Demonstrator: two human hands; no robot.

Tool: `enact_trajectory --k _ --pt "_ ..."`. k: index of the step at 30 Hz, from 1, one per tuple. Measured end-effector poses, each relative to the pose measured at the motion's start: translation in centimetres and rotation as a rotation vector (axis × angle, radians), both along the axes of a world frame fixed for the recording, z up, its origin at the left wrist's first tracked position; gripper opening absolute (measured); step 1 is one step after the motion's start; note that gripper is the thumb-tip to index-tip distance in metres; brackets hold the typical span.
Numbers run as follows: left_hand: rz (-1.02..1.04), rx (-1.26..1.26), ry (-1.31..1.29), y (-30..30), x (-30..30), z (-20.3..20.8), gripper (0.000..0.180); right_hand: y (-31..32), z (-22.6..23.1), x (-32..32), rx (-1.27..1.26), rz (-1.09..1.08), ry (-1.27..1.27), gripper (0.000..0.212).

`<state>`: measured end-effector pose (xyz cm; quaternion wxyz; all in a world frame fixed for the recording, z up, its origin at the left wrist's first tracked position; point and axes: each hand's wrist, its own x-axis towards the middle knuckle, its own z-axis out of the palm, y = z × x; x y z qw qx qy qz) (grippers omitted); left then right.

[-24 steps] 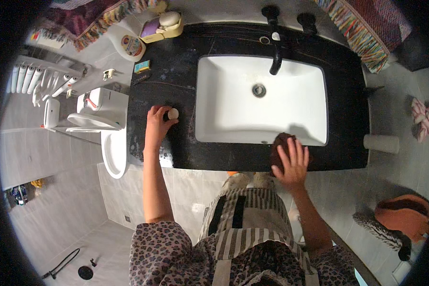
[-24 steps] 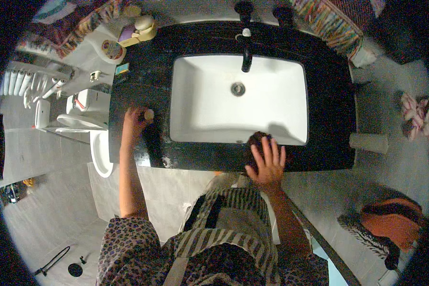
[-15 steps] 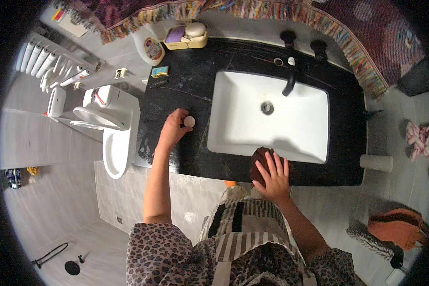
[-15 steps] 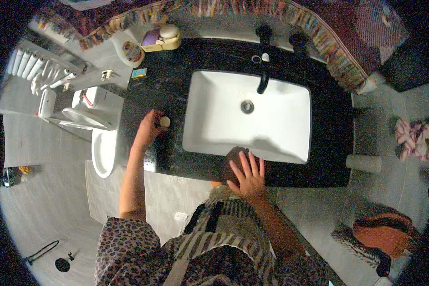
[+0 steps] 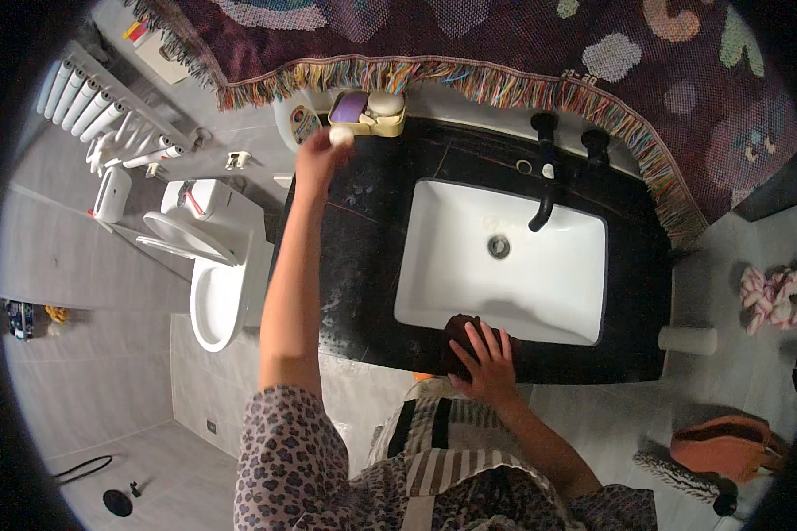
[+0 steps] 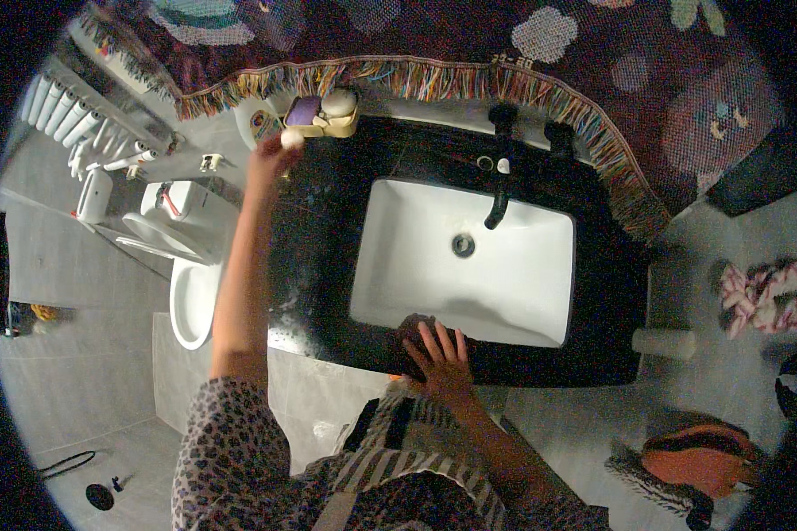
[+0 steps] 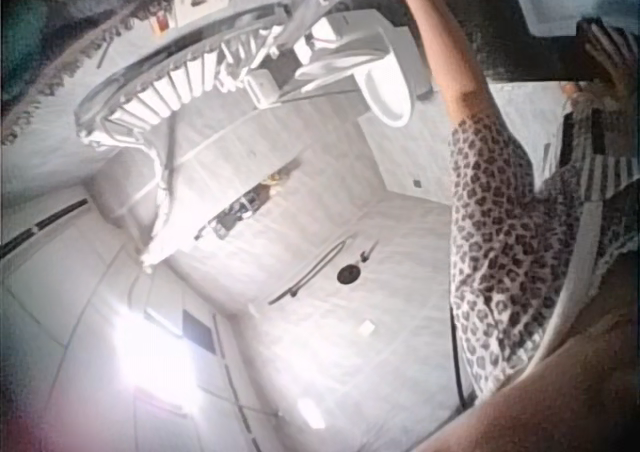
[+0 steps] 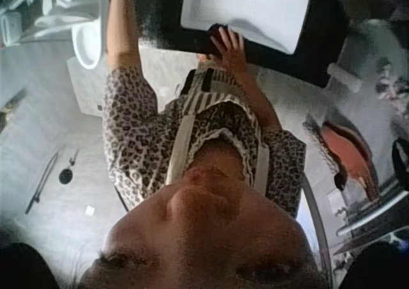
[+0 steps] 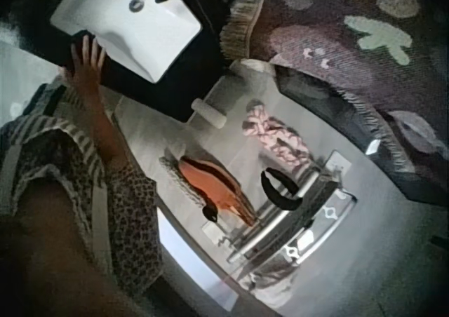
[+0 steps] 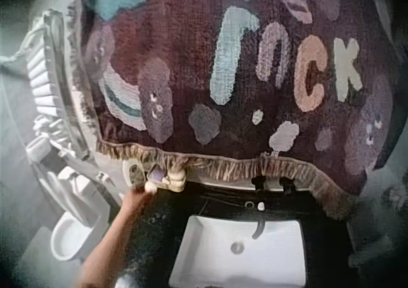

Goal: The person cleans a bathroom using a cloth and a toilet brush. They wipe the sink countertop, the wall near the toilet, and the toilet tank and seat. They also scrub the inside of the toilet bowl with a brush and wipe the heated towel rack.

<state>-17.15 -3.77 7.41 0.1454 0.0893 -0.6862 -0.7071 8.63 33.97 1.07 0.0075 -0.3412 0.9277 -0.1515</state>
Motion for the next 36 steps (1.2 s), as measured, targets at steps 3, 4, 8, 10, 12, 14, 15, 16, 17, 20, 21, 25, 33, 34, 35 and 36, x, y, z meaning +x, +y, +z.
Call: enact_trajectory --k 3,4,8,10,12,14,15,16,17,20,21,25,33,34,35,36 --pt "0.104 -0.679 -0.108 -3.7 -6.0 0.9 0.034 -0.7 0.0 0.2 0.006 0.006 -0.035 0.056" --pt "0.078 -0.877 -0.059 -3.9 -7.1 1.1 0.035 -0.6 0.2 0.2 0.011 0.003 -0.046 0.056" --pt "0.360 -1.130 0.116 -9.9 -8.3 -0.8 0.033 -1.9 0.8 0.5 -0.025 0.021 -0.071 0.057" --pt "0.324 -0.999 0.104 -6.2 -6.7 1.0 0.030 -0.2 0.7 0.1 0.041 -0.008 -0.068 0.057" --pt "0.278 -0.913 0.061 -9.0 -4.1 0.8 0.026 -1.1 0.4 0.1 0.053 0.052 -0.065 0.058" --pt "0.199 -0.977 -0.038 -10.8 -1.2 -1.2 0.021 -1.9 0.0 -0.1 0.090 0.145 -0.049 0.059" --pt "0.154 -1.021 -0.056 -11.1 0.8 -1.9 0.019 -3.0 -0.1 -0.2 0.071 0.181 -0.079 0.060" --pt "0.097 -1.086 -0.182 -11.0 2.2 -2.4 0.019 -4.6 -0.1 -0.3 0.056 0.216 -0.106 0.060" --pt "0.038 -1.144 -0.309 -10.4 3.4 -2.9 0.020 -6.3 0.0 -0.3 0.043 0.251 -0.133 0.061" --pt "0.066 -1.268 0.007 -10.4 5.9 -5.1 0.033 -10.7 0.3 -0.8 -0.039 0.335 -0.103 0.064" --pt "-0.045 -1.295 0.032 -10.6 5.8 -5.5 0.051 -11.7 0.3 -1.1 -0.068 0.364 -0.100 0.064" --pt "-0.204 -1.473 -0.032 -10.9 4.6 -7.2 0.069 -14.8 0.5 -3.8 -0.074 0.464 -0.132 0.064" --pt "-0.379 -1.459 0.082 -13.5 1.6 -8.9 0.076 -20.4 -1.0 -14.0 -0.026 0.106 0.101 0.056" --pt "-0.374 -1.494 0.066 -13.1 1.3 -8.6 0.074 -20.7 -1.3 -16.0 -0.008 0.057 0.125 0.055" --pt "-0.368 -1.531 0.047 -12.8 1.3 -8.4 0.073 -20.9 -1.6 -18.1 0.009 0.009 0.148 0.055" --pt "-0.365 -1.571 0.028 -12.5 1.3 -7.9 0.071 -21.0 -1.8 -20.4 0.014 -0.026 0.179 0.055"
